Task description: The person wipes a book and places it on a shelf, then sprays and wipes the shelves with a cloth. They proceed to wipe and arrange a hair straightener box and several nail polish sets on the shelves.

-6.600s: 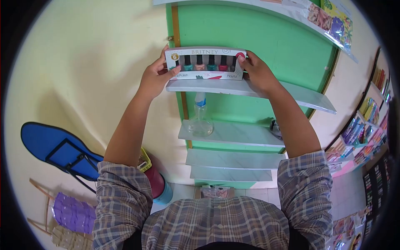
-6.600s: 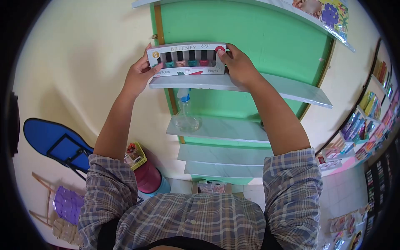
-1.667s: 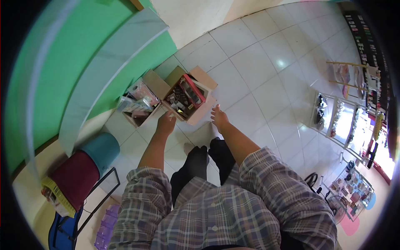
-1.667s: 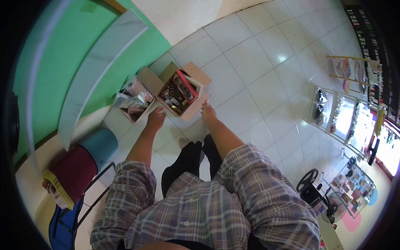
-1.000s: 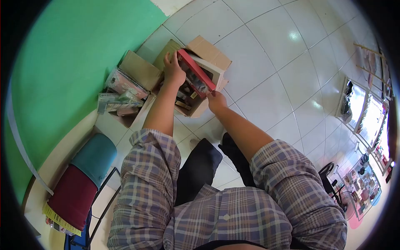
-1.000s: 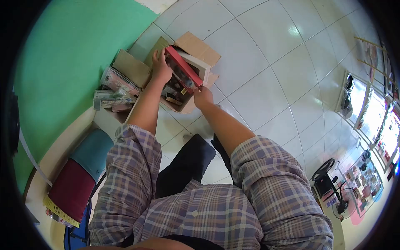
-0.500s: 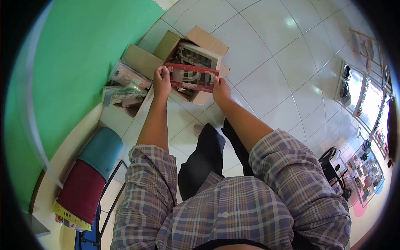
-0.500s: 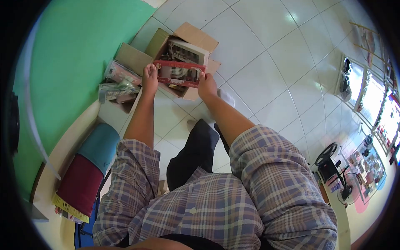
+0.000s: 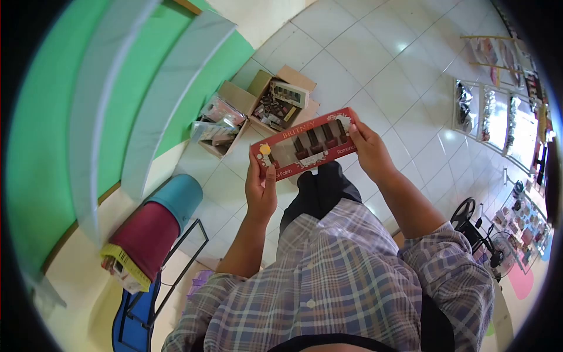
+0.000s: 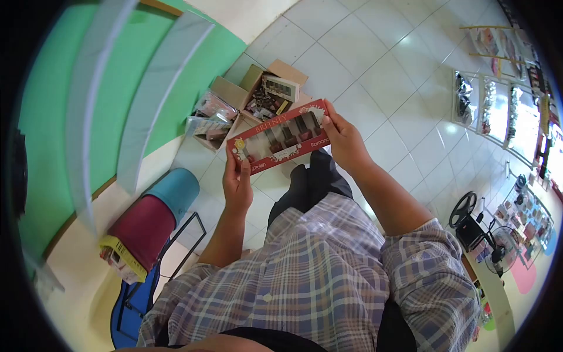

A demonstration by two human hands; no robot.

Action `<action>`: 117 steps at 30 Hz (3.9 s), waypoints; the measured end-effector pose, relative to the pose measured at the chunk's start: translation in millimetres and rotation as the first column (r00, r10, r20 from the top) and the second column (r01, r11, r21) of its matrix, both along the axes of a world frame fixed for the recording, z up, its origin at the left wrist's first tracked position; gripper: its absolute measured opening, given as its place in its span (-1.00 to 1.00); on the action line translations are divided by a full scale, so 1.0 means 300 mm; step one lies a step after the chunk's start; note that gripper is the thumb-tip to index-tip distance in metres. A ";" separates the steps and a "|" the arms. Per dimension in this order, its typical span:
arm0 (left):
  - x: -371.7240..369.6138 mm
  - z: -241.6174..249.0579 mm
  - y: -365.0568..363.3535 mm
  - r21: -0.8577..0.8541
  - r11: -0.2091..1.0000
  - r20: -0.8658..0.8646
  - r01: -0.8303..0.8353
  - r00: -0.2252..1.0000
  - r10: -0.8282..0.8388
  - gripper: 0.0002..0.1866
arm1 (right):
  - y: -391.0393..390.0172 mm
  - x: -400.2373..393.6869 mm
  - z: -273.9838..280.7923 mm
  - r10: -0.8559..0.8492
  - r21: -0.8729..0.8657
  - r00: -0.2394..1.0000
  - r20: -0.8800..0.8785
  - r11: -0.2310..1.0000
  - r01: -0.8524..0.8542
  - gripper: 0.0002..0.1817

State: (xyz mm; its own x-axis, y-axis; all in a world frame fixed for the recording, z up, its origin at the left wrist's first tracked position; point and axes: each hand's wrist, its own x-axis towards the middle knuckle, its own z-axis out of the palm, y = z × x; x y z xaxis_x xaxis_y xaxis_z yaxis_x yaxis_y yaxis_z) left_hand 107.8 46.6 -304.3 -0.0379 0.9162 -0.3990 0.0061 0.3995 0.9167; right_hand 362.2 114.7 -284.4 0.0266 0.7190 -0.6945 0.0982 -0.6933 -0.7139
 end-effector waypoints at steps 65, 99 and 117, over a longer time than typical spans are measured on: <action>-0.885 1.742 0.263 0.966 0.238 -0.255 0.104 0.190 0.948 -0.41 | 0.545 -0.999 1.778 0.552 0.937 0.762 0.339 -0.268 -0.223 -0.25; -0.825 1.797 0.280 0.955 0.294 -0.293 -0.034 0.040 0.955 -0.53 | 0.616 -0.940 1.791 0.019 0.816 0.823 0.568 -0.149 -0.559 -0.45; -0.792 1.803 0.223 0.928 0.373 -0.373 0.007 0.040 0.927 -0.51 | 0.573 -0.879 1.827 0.057 0.750 0.751 0.658 -0.126 -0.649 -0.65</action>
